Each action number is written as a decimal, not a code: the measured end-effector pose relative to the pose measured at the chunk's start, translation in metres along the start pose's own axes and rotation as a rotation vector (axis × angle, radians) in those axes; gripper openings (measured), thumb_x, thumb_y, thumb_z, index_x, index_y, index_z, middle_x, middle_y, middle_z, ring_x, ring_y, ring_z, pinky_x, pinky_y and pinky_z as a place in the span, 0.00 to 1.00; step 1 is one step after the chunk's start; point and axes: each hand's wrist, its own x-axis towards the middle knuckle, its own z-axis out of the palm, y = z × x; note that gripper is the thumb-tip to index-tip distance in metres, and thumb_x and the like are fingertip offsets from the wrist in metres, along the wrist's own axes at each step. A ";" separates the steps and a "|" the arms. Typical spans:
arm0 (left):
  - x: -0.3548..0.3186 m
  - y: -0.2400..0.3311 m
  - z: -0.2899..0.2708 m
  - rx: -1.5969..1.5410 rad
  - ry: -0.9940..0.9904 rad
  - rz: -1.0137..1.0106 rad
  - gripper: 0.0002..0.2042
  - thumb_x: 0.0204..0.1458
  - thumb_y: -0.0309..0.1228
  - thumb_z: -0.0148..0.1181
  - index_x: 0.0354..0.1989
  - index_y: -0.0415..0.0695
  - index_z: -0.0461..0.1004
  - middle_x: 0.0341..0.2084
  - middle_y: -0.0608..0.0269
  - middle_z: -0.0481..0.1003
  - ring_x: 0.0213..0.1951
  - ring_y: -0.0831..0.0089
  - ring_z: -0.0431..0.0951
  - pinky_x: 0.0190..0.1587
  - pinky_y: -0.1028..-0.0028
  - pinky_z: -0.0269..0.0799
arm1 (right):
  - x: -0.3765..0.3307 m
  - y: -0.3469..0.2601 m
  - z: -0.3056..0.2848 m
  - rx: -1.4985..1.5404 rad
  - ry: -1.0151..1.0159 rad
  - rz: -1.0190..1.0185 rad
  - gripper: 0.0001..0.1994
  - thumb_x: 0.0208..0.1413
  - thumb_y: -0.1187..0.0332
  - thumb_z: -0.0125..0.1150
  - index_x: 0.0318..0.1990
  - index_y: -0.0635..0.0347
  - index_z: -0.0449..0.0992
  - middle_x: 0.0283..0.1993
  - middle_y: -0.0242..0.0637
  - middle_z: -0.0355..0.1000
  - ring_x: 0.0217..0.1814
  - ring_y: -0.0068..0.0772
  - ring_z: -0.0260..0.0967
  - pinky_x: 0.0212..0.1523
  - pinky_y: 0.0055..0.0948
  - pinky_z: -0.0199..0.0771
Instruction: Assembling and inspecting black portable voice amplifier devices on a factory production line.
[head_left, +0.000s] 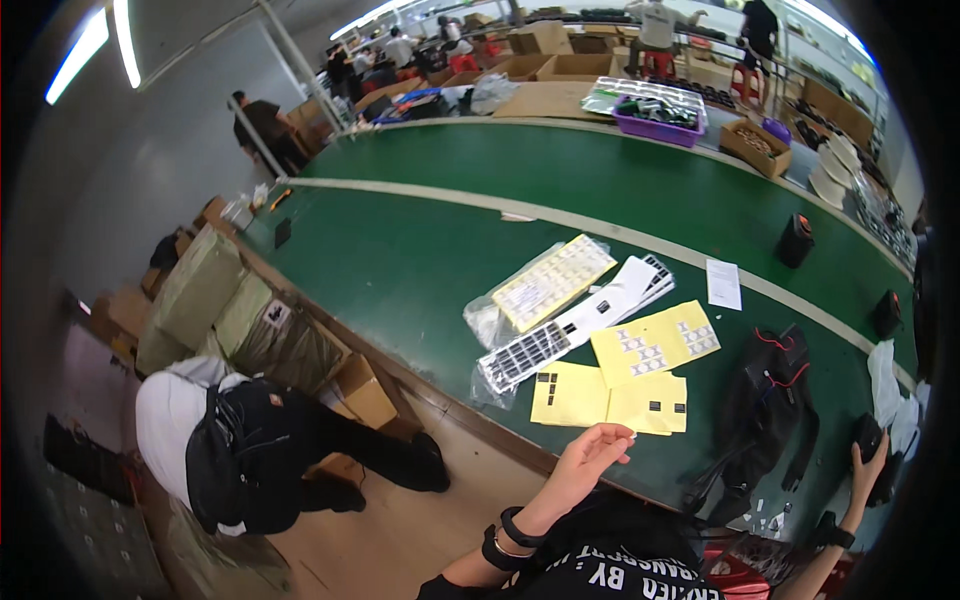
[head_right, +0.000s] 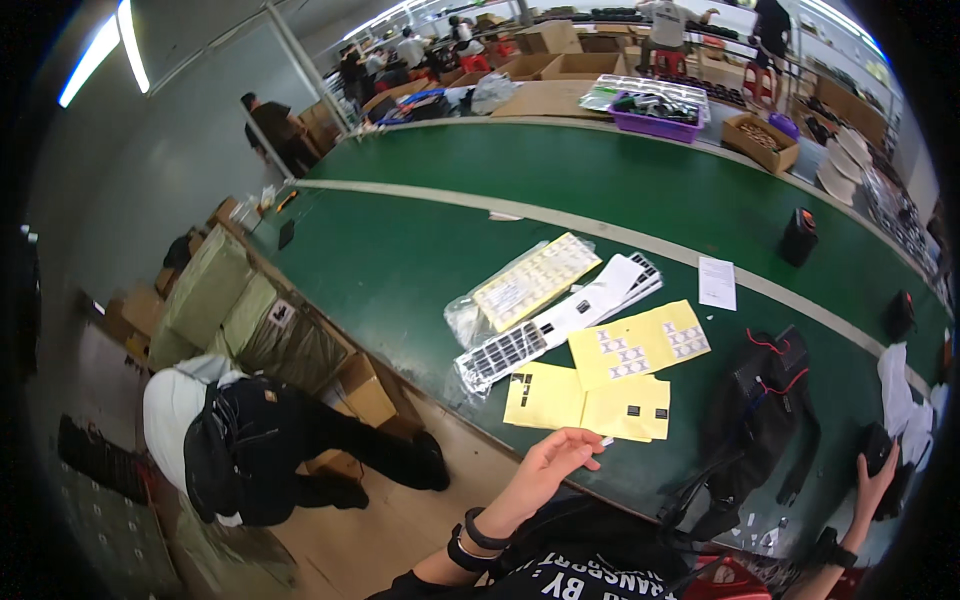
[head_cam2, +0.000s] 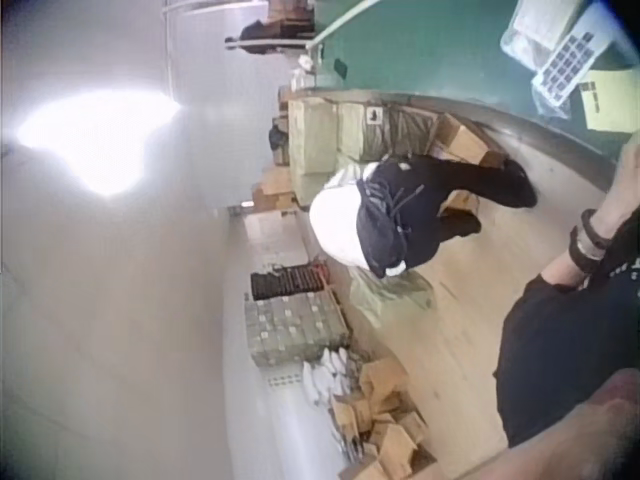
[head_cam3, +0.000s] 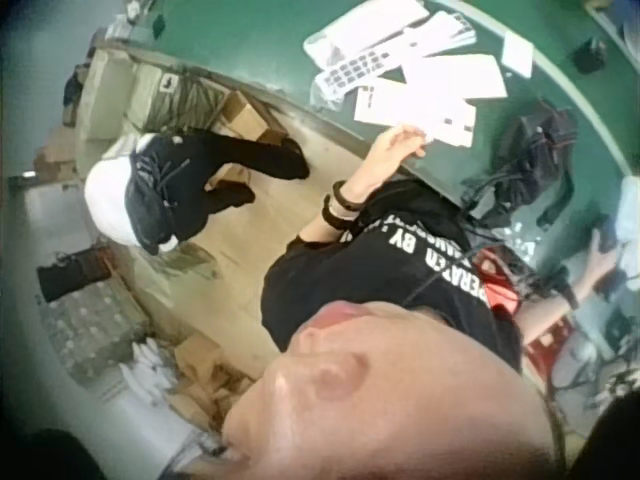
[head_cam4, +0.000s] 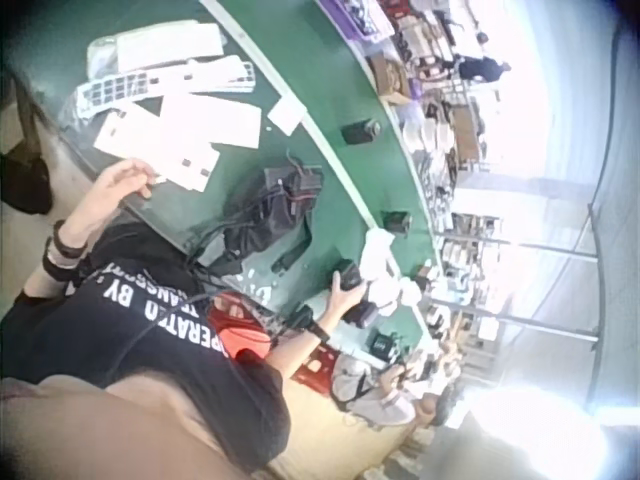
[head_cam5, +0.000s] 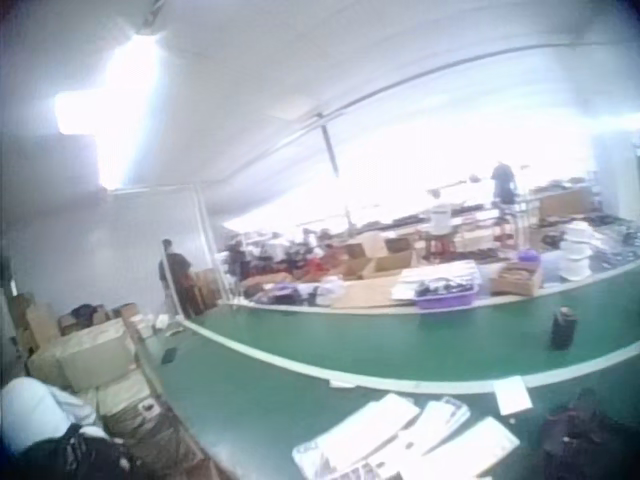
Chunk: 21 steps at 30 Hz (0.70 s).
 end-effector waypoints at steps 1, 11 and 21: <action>0.000 -0.005 0.002 -0.028 -0.006 -0.002 0.11 0.59 0.29 0.48 0.47 0.37 0.68 0.41 0.59 0.72 0.40 0.74 0.72 0.47 0.75 0.66 | 0.001 0.002 -0.007 -0.149 0.039 -0.075 0.34 0.50 0.63 0.62 0.64 0.61 0.54 0.66 0.47 0.52 0.67 0.47 0.49 0.65 0.38 0.47; -0.010 -0.033 0.008 -0.033 -0.112 -0.132 0.10 0.57 0.28 0.52 0.45 0.37 0.69 0.36 0.63 0.73 0.40 0.79 0.72 0.45 0.77 0.68 | -0.042 -0.190 -0.044 0.054 0.144 -0.106 0.21 0.56 0.69 0.54 0.57 0.63 0.64 0.60 0.46 0.60 0.64 0.44 0.55 0.62 0.37 0.52; -0.008 -0.032 -0.007 1.042 0.532 0.466 0.22 0.52 0.31 0.56 0.56 0.39 0.63 0.57 0.49 0.62 0.61 0.51 0.55 0.61 0.57 0.51 | -0.100 -0.214 -0.027 0.188 0.082 -0.028 0.17 0.56 0.73 0.53 0.54 0.62 0.67 0.60 0.44 0.61 0.62 0.43 0.57 0.61 0.36 0.53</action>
